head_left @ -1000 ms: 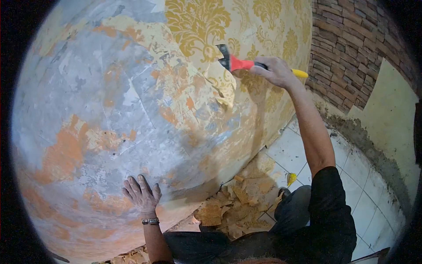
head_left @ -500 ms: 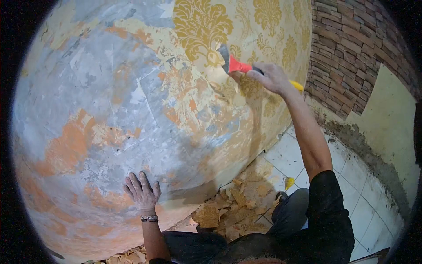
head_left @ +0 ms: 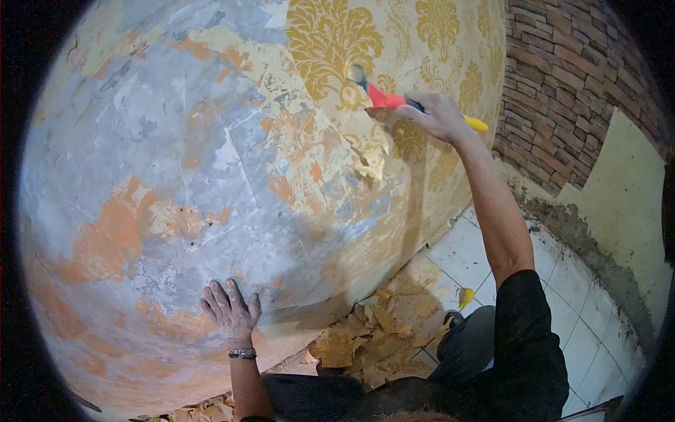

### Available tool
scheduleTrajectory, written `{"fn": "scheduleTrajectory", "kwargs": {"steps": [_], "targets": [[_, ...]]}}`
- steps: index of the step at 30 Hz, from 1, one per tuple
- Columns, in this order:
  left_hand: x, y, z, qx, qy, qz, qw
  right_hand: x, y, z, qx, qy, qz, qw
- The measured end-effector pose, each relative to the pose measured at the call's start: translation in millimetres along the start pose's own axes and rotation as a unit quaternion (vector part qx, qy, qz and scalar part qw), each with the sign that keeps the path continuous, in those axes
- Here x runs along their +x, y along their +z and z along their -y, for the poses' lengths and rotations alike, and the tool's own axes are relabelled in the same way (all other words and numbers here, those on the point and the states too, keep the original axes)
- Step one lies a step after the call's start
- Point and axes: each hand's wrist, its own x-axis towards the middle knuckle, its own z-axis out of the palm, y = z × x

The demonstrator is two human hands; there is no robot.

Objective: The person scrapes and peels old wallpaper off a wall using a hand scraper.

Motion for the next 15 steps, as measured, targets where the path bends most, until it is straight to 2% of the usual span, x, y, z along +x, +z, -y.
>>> {"fn": "scheduleTrajectory", "kwargs": {"steps": [9,12,15], "targets": [[3,-1,-4,0.002,-0.003,-0.009,1.0,-1,-7,5,-0.055,0.019,0.039,0.998],[4,-3,-1,0.012,0.003,0.001,1.0,-2,7,13,-0.034,-0.007,0.013,0.999],[1,-2,0,-0.007,0.0,-0.001,1.0,-18,6,8,-0.059,0.004,0.059,0.996]]}}
